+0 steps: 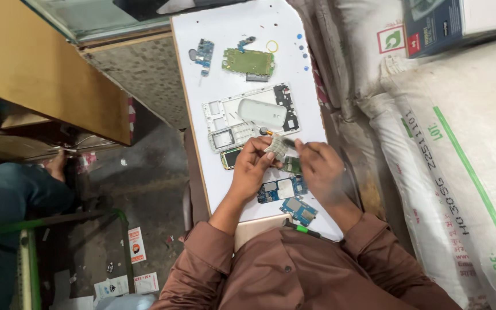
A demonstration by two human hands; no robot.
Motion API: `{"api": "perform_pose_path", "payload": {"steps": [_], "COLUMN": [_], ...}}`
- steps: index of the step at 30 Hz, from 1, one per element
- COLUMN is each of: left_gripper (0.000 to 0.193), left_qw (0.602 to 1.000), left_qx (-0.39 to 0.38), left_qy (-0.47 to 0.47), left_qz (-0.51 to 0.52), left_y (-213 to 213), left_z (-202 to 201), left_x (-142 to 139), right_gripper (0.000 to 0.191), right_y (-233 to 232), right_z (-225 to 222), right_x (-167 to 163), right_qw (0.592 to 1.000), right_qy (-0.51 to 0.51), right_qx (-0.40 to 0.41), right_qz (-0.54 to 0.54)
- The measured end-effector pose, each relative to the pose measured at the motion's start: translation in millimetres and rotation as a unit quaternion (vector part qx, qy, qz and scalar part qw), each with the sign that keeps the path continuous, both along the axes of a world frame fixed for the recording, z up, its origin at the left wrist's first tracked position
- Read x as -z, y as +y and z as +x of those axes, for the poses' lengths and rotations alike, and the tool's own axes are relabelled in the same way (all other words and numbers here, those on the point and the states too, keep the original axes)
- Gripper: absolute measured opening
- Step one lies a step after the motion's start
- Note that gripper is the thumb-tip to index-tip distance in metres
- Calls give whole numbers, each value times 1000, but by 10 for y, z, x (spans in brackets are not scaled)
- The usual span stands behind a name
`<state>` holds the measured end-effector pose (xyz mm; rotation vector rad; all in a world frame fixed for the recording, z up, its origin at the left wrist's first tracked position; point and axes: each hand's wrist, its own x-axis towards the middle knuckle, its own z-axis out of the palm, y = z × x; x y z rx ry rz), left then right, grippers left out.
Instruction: The person sits at a workbench and assembles a mobile phone, pressing the keypad into the phone housing by hand and using a small pen-like tool to help seat components. Disassembled phone parts, circuit boards and housings lie on the white board in front of them.
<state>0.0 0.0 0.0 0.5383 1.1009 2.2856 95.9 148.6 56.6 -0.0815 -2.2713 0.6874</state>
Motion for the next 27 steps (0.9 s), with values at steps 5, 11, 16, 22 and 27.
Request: {"api": "perform_pose_path", "payload": {"steps": [5,11,16,22,27], "left_gripper": [8,11,11,10,11], "left_qw": [1000,1000,1000,1000,1000], "left_qx": [-1,-5,-2,-15,-8], "left_qy": [-5,-13,-8,-1,-3], "left_qz": [-7,-23,-4,-2,-13], "left_y": [3836,5681,5949,6156,6396], "left_z": [-1513,-1619,-2008,-2780,-2521], "left_x": [-840,-552,-120,172,318], "right_gripper": [33,29,35,34,20], "right_y": [3804,5659,5964,6132,6360], "right_z": [-1544,-1666,-2041,-2813,-2539], "right_x": [-248,-204,-35,77,208], "right_qw": [990,994,991,992,993], "right_qy": [29,42,38,17,47], "right_qx": [-105,-72,-81,-85,-91], "right_qz": [94,76,101,91,60]}}
